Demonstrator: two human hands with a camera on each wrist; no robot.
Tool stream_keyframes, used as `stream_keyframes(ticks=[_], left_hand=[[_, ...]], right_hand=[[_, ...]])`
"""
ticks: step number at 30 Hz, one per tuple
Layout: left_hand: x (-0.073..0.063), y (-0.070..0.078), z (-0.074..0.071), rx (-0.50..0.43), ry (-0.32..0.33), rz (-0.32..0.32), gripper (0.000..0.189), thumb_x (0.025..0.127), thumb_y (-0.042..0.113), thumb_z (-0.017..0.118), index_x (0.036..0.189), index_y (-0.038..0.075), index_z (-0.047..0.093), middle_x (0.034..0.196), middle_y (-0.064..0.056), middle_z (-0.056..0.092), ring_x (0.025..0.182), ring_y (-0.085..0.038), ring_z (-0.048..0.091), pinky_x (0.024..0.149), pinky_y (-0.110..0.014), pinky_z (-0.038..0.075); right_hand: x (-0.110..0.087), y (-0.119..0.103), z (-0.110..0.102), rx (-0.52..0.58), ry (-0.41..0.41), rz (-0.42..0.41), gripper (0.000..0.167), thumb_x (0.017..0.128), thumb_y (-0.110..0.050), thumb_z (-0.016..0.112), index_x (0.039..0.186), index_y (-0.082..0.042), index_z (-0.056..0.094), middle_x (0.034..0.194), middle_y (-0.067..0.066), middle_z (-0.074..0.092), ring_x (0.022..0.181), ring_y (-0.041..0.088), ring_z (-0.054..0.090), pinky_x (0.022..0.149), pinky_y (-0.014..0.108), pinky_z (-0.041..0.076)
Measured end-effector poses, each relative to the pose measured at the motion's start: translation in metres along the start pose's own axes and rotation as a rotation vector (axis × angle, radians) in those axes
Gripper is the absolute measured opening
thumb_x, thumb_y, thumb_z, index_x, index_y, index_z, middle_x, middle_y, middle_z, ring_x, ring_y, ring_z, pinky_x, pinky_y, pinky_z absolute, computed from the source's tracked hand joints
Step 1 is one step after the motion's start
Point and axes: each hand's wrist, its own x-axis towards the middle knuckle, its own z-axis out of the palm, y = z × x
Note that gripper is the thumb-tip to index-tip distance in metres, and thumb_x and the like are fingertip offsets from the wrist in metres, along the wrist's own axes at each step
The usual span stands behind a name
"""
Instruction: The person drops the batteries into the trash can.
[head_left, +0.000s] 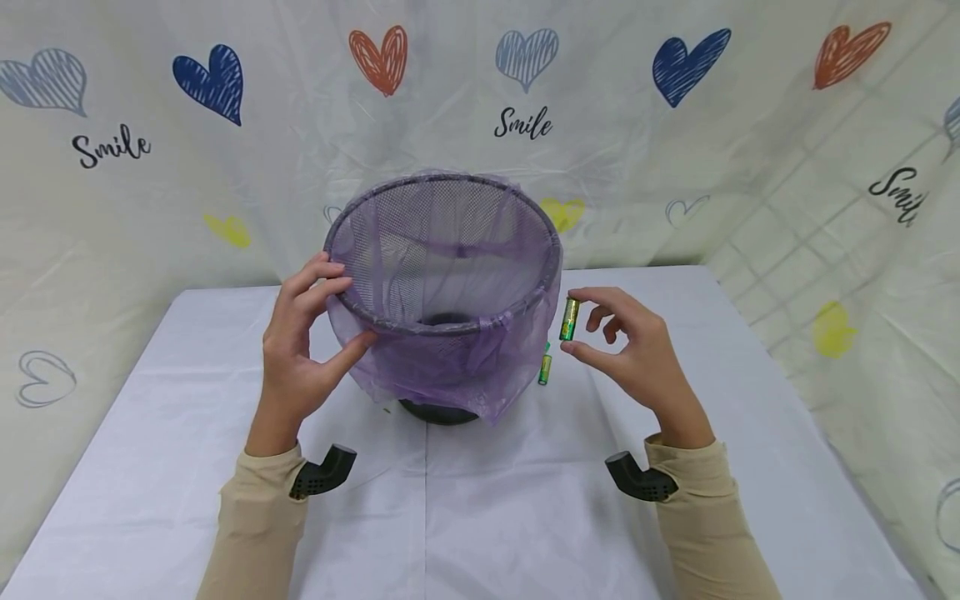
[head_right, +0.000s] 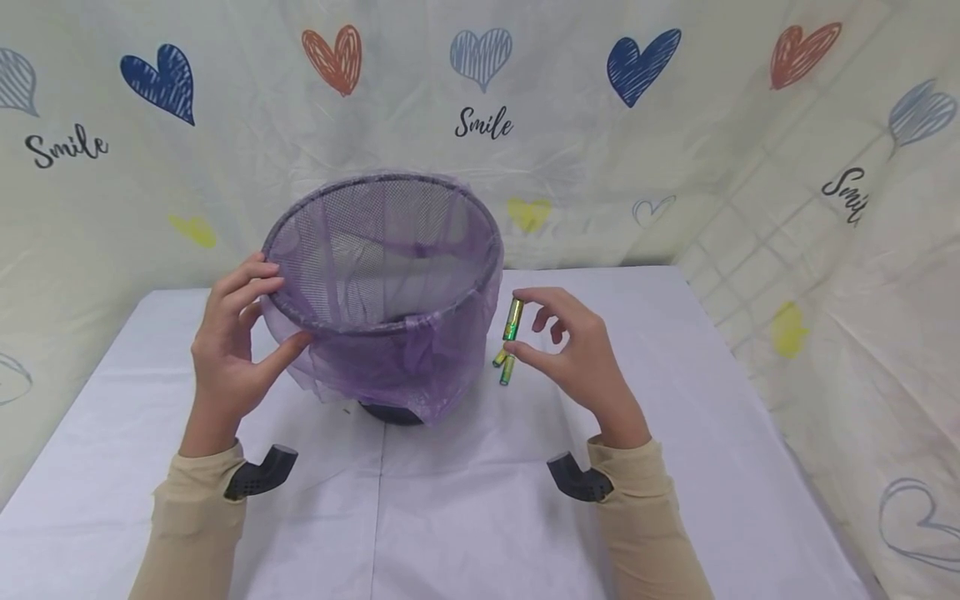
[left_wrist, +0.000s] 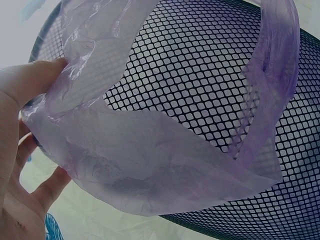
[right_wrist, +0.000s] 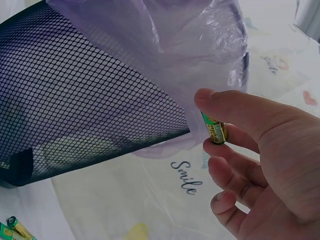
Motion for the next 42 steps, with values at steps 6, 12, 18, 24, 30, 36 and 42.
stream_keyframes(ticks=[6,12,18,24,30,36,42], left_hand=[[0.000,-0.002,0.000,0.000,0.000,0.008,0.056,0.084,0.029,0.075,0.112,-0.017,0.057,0.122,-0.030,0.053,0.135,-0.041,0.042,0.102,-0.022,0.050],[-0.002,-0.006,0.000,0.001,0.004,0.004,0.057,0.084,0.030,0.075,0.111,-0.017,0.057,0.122,-0.029,0.054,0.136,-0.039,0.042,0.103,-0.023,0.049],[-0.003,-0.007,0.000,-0.003,0.001,-0.001,0.058,0.084,0.031,0.075,0.111,-0.016,0.057,0.123,-0.028,0.054,0.136,-0.039,0.041,0.104,-0.024,0.049],[-0.003,-0.008,0.000,-0.009,0.003,-0.004,0.058,0.084,0.030,0.076,0.111,-0.017,0.057,0.123,-0.028,0.054,0.136,-0.039,0.041,0.102,-0.023,0.049],[-0.004,-0.009,-0.001,-0.015,0.006,-0.003,0.058,0.084,0.030,0.076,0.111,-0.017,0.057,0.123,-0.028,0.054,0.136,-0.040,0.041,0.102,-0.023,0.050],[-0.004,-0.009,0.000,-0.018,0.008,0.001,0.057,0.084,0.030,0.076,0.111,-0.017,0.057,0.123,-0.028,0.054,0.135,-0.042,0.041,0.103,-0.024,0.050],[-0.004,-0.009,0.000,-0.012,0.006,-0.001,0.058,0.084,0.030,0.076,0.111,-0.017,0.057,0.123,-0.028,0.054,0.136,-0.042,0.041,0.104,-0.024,0.049]], right_hand=[[0.003,-0.008,-0.003,0.016,0.030,-0.023,0.054,0.065,0.011,0.081,0.116,0.004,0.064,0.091,-0.004,0.057,0.076,0.012,0.051,0.062,0.018,0.040],[0.005,-0.006,-0.004,0.033,0.053,-0.015,0.057,0.065,0.009,0.082,0.118,0.000,0.065,0.094,-0.003,0.059,0.078,0.006,0.051,0.061,0.019,0.041],[0.005,0.009,-0.002,0.041,0.090,-0.001,0.061,0.064,0.010,0.083,0.121,-0.003,0.065,0.099,-0.001,0.063,0.077,0.009,0.052,0.061,0.017,0.040],[0.008,0.009,-0.001,0.078,0.121,0.012,0.060,0.064,0.012,0.082,0.119,-0.004,0.065,0.095,-0.011,0.061,0.075,0.006,0.051,0.060,0.017,0.039],[0.012,0.004,-0.001,0.086,0.128,0.005,0.060,0.063,0.013,0.082,0.118,-0.003,0.065,0.090,-0.014,0.058,0.075,0.003,0.051,0.059,0.017,0.039],[0.017,0.001,-0.001,0.102,0.134,-0.001,0.060,0.064,0.010,0.083,0.120,-0.005,0.065,0.090,-0.010,0.059,0.075,0.005,0.050,0.059,0.017,0.039],[0.020,-0.002,-0.001,0.108,0.127,0.002,0.058,0.066,0.009,0.082,0.119,-0.006,0.066,0.091,-0.010,0.059,0.074,0.006,0.050,0.059,0.018,0.039]])
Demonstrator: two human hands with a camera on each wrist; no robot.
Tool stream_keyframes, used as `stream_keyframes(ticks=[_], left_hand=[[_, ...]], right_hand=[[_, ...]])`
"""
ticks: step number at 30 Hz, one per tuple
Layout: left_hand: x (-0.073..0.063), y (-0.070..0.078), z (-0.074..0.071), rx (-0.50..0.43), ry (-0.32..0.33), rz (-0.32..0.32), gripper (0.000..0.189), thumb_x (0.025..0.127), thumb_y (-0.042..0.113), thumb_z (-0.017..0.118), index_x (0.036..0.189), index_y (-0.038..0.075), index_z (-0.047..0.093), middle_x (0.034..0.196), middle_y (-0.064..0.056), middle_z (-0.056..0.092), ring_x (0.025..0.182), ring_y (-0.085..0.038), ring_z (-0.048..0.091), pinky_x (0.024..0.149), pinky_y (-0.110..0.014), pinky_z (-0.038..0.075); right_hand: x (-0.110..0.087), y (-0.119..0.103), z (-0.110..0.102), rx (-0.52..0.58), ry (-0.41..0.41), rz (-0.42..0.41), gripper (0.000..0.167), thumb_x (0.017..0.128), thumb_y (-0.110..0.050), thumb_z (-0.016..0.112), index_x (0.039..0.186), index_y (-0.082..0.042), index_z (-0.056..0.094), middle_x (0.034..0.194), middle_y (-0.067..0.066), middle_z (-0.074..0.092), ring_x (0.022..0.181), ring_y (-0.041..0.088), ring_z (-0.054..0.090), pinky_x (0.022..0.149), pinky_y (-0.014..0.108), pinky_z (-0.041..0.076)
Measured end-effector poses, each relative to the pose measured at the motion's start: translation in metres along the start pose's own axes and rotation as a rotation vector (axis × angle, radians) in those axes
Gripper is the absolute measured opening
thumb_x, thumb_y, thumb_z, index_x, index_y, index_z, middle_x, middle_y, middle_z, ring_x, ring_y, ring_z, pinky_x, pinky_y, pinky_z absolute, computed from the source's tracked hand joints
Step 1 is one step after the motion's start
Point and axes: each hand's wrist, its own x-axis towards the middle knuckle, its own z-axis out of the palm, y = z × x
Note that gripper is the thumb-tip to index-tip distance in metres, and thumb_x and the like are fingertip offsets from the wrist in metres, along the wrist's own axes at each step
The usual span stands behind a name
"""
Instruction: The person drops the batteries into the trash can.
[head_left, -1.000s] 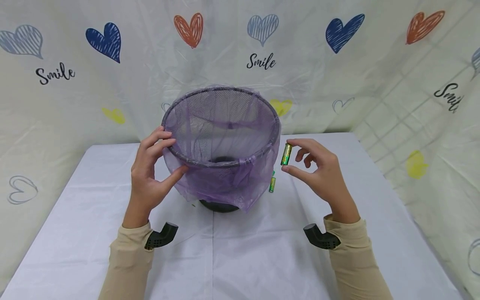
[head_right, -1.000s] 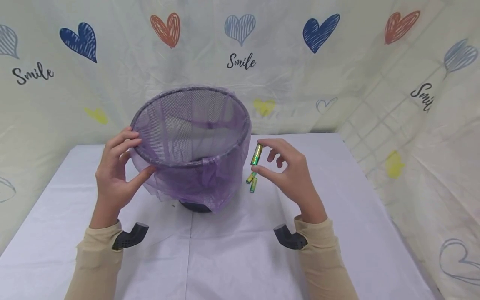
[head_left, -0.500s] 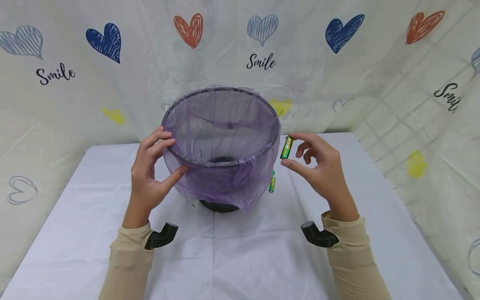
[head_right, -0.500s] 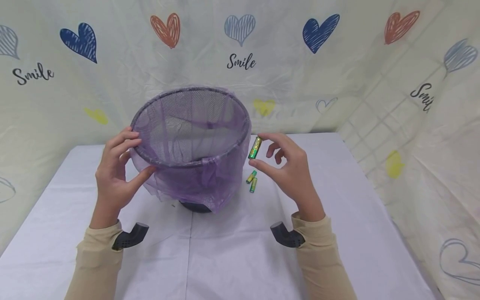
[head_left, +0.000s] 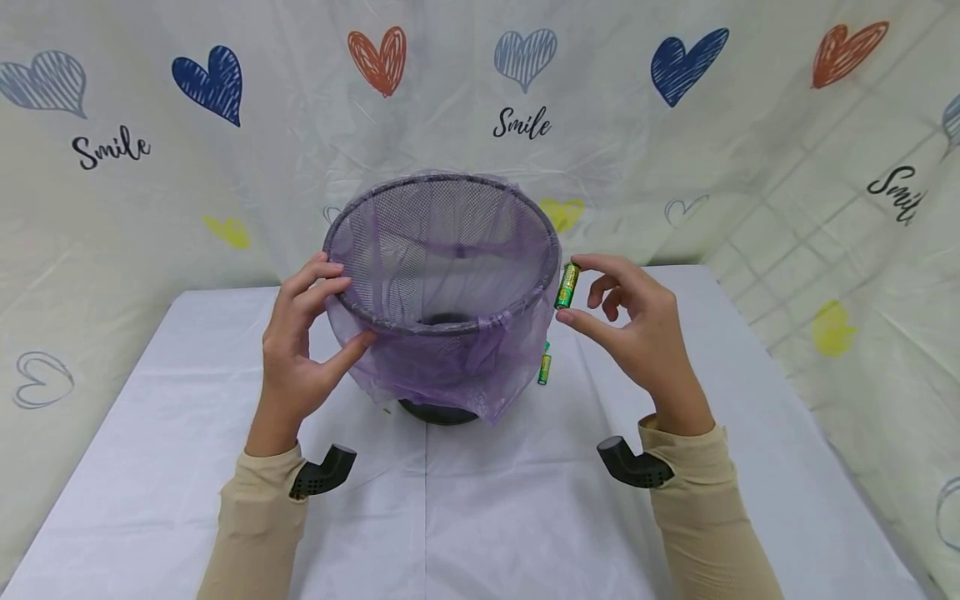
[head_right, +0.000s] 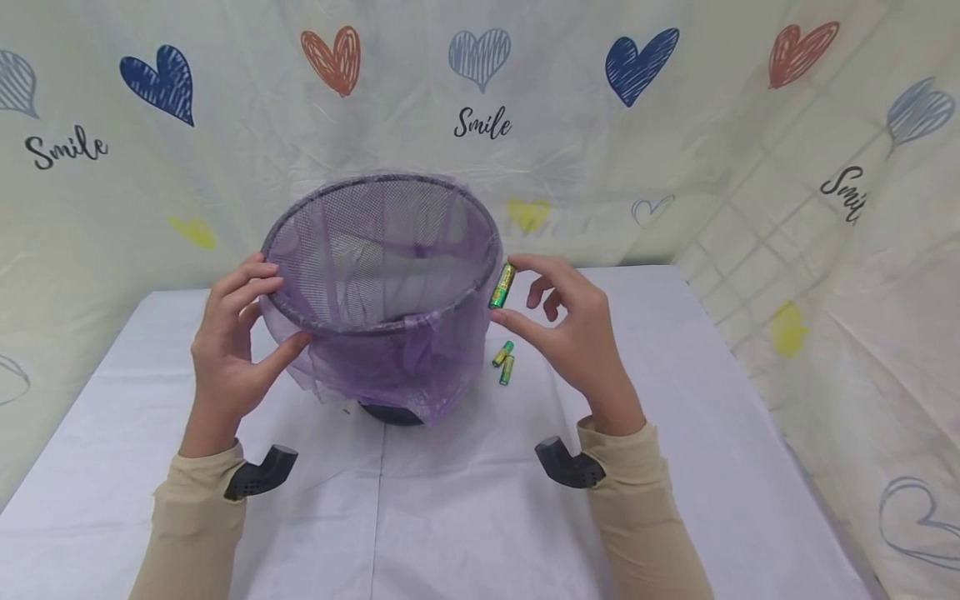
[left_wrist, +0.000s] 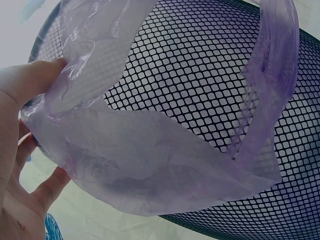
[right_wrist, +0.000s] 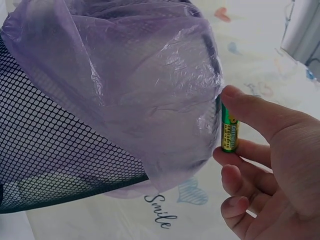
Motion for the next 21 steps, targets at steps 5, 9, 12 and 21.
stream_keyframes(ticks=[5,9,12,21], left_hand=[[0.001,0.002,0.000,-0.003,0.002,0.002,0.057,0.084,0.029,0.076,0.111,-0.017,0.057,0.123,-0.028,0.054,0.136,-0.042,0.041,0.103,-0.024,0.049],[0.001,0.002,0.000,0.001,-0.001,-0.001,0.057,0.084,0.030,0.075,0.112,-0.017,0.057,0.124,-0.028,0.054,0.136,-0.041,0.041,0.103,-0.023,0.049],[0.001,0.002,0.000,0.000,-0.002,-0.004,0.058,0.084,0.030,0.075,0.112,-0.017,0.057,0.124,-0.028,0.054,0.136,-0.041,0.040,0.103,-0.023,0.049],[-0.001,-0.001,0.000,-0.002,-0.002,0.002,0.057,0.084,0.030,0.075,0.112,-0.017,0.057,0.124,-0.028,0.054,0.136,-0.041,0.040,0.104,-0.025,0.049]], right_hand=[[0.003,-0.001,0.001,-0.007,-0.007,-0.017,0.058,0.065,0.009,0.083,0.119,-0.006,0.066,0.099,-0.004,0.061,0.075,0.008,0.051,0.058,0.018,0.038],[0.005,-0.002,0.003,-0.016,-0.005,-0.029,0.058,0.066,0.008,0.083,0.119,-0.006,0.066,0.107,0.002,0.063,0.074,0.007,0.050,0.058,0.018,0.038],[0.007,-0.004,0.004,-0.024,-0.001,-0.023,0.058,0.067,0.006,0.083,0.120,-0.008,0.066,0.108,-0.001,0.063,0.074,0.006,0.050,0.058,0.018,0.038],[0.012,-0.009,0.006,-0.008,0.017,-0.008,0.057,0.070,-0.001,0.084,0.122,-0.014,0.066,0.105,-0.006,0.063,0.072,0.007,0.050,0.057,0.019,0.038]])
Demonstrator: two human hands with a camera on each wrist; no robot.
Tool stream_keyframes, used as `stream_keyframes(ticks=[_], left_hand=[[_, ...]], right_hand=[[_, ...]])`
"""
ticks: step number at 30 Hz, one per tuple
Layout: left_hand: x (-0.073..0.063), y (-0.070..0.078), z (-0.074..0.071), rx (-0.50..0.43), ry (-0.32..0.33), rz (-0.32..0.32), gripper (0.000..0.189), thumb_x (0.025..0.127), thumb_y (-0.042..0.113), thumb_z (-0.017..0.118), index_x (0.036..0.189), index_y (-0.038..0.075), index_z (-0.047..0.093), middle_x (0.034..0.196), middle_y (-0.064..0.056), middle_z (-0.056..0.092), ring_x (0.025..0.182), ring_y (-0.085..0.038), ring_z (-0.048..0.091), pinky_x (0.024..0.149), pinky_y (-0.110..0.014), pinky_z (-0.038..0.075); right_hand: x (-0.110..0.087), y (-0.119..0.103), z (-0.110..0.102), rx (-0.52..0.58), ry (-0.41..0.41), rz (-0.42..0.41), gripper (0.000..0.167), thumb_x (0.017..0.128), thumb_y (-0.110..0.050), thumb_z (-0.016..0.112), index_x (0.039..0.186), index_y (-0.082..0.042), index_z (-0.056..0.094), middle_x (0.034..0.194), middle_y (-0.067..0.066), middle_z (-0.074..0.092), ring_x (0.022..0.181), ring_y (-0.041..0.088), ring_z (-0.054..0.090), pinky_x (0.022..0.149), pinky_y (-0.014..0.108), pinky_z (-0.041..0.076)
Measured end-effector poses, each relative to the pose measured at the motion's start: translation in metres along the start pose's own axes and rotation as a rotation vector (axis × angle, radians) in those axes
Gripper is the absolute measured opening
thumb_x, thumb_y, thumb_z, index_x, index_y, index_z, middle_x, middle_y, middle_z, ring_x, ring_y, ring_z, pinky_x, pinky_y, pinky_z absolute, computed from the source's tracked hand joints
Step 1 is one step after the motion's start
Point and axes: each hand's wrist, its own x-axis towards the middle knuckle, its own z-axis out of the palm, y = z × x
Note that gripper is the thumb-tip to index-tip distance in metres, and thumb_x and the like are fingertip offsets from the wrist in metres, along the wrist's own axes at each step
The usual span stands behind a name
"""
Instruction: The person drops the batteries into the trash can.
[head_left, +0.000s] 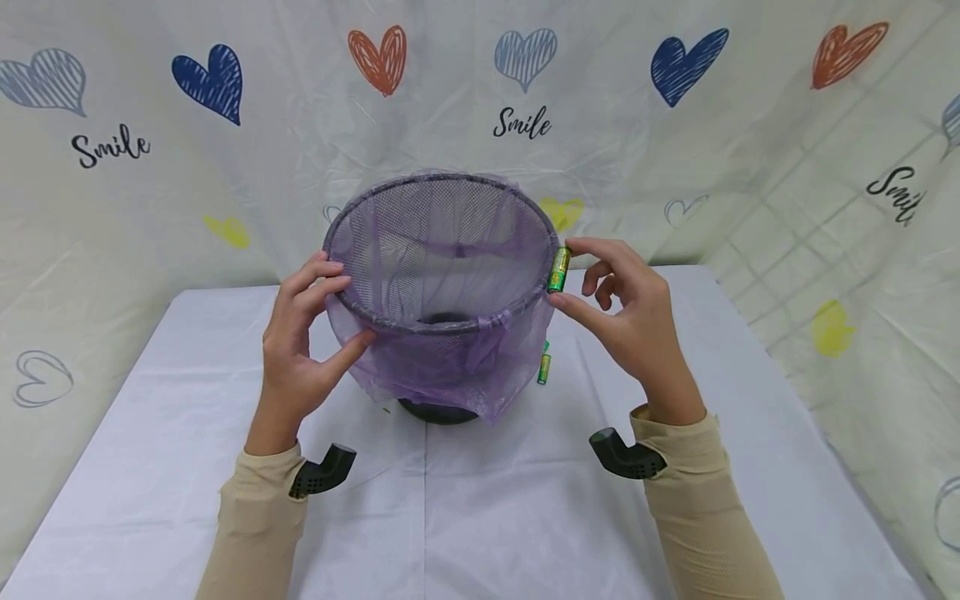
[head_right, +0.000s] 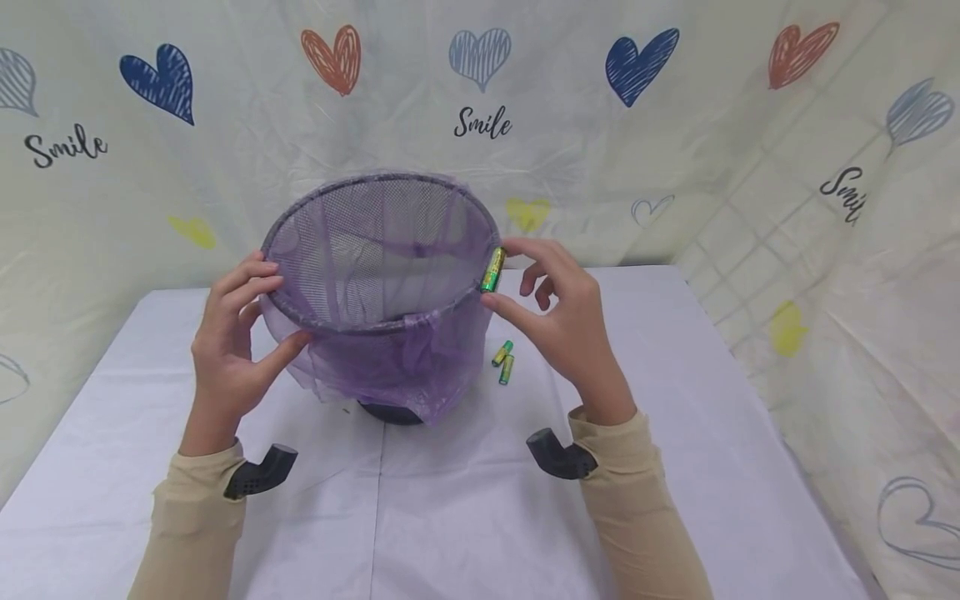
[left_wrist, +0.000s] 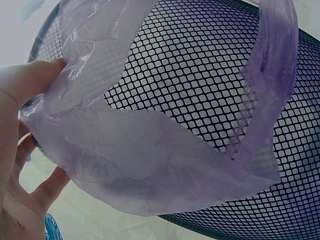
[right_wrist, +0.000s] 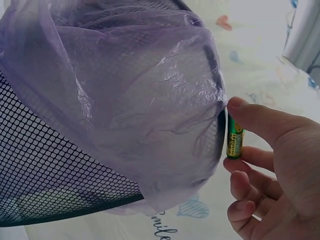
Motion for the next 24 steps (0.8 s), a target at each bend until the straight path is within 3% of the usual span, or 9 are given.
stream_keyframes(ticks=[9,24], left_hand=[[-0.001,-0.001,-0.001,0.017,-0.006,0.005,0.058,0.085,0.031,0.074,0.112,-0.017,0.057,0.124,-0.029,0.053,0.136,-0.039,0.041,0.104,-0.024,0.048],[-0.002,-0.005,-0.002,0.030,-0.012,0.008,0.059,0.085,0.033,0.074,0.112,-0.015,0.057,0.124,-0.029,0.053,0.137,-0.039,0.041,0.105,-0.025,0.048]], right_hand=[[0.004,-0.004,0.004,0.023,0.009,-0.005,0.055,0.070,0.002,0.083,0.121,-0.011,0.066,0.104,-0.010,0.062,0.074,0.008,0.050,0.057,0.018,0.039],[0.012,-0.010,0.010,0.033,-0.017,-0.010,0.048,0.077,-0.001,0.079,0.122,-0.011,0.066,0.111,-0.001,0.065,0.073,0.010,0.051,0.056,0.016,0.039]])
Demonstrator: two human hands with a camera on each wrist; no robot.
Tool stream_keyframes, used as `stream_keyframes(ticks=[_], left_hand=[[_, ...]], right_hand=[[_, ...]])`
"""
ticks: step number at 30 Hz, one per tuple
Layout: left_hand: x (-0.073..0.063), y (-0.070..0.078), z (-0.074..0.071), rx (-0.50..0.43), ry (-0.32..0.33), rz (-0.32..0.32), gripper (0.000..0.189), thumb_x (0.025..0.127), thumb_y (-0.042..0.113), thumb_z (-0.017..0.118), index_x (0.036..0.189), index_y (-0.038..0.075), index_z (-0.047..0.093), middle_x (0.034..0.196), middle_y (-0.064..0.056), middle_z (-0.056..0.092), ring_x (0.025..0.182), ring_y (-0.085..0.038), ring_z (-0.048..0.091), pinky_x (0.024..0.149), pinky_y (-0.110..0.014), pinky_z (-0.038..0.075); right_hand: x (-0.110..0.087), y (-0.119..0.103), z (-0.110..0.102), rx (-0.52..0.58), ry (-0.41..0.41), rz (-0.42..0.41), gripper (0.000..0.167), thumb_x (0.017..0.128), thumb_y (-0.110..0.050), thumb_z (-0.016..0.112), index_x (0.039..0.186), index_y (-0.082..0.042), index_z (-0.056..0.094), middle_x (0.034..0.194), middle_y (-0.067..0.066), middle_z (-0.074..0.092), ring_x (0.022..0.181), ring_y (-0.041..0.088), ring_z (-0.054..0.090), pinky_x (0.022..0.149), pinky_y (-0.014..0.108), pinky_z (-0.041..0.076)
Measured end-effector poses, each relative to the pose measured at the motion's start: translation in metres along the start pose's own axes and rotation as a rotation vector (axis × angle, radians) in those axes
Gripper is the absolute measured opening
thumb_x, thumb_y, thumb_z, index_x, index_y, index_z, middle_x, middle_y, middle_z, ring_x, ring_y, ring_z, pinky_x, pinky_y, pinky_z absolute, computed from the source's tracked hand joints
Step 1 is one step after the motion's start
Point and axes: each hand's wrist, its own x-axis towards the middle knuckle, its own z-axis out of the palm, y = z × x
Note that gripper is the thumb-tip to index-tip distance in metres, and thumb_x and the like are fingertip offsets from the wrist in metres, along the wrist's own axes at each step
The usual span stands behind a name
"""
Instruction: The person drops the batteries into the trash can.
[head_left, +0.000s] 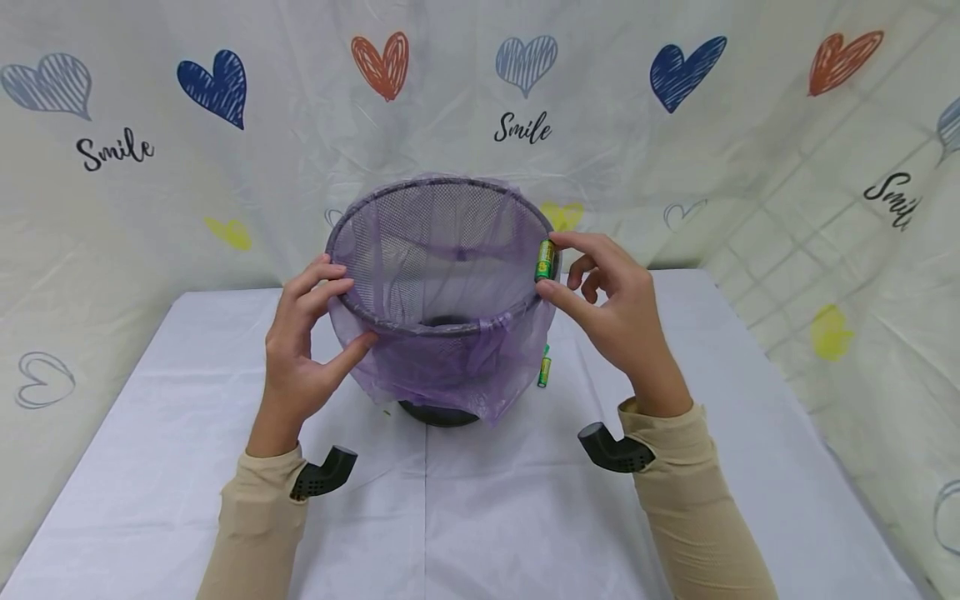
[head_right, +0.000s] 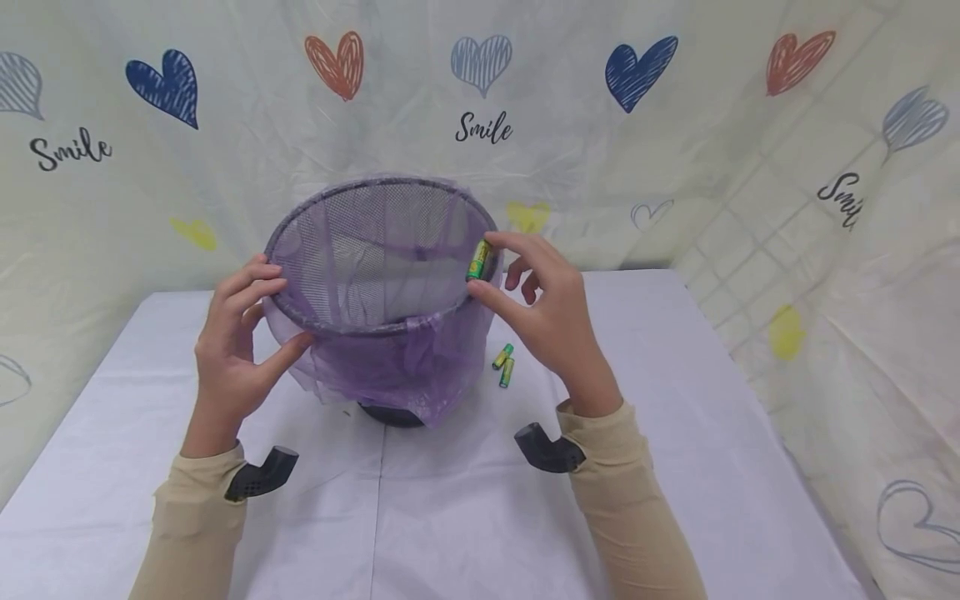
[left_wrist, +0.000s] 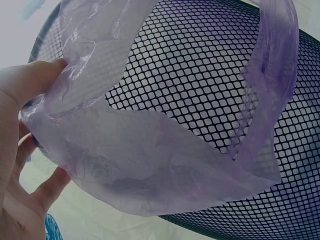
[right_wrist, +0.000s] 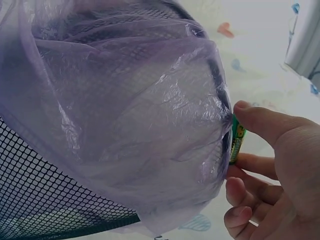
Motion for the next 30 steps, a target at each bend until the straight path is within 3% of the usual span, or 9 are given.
stream_keyframes(ticks=[21,30], left_hand=[[0.0047,0.0086,0.0017,-0.003,-0.002,0.008,0.056,0.085,0.030,0.074,0.112,-0.016,0.057,0.122,-0.031,0.052,0.136,-0.040,0.041,0.105,-0.025,0.048],[0.0031,0.0067,0.0007,0.003,0.001,0.003,0.057,0.086,0.032,0.074,0.112,-0.016,0.057,0.123,-0.029,0.053,0.136,-0.039,0.041,0.106,-0.025,0.048]], right_hand=[[0.0056,0.0032,0.0052,-0.011,-0.032,0.006,0.044,0.080,-0.007,0.077,0.122,-0.014,0.065,0.104,0.000,0.065,0.070,0.006,0.050,0.054,0.016,0.040],[0.0051,0.0034,0.0035,0.003,-0.044,0.001,0.039,0.081,-0.004,0.076,0.119,-0.008,0.066,0.107,0.006,0.067,0.072,0.007,0.051,0.057,0.015,0.041]])
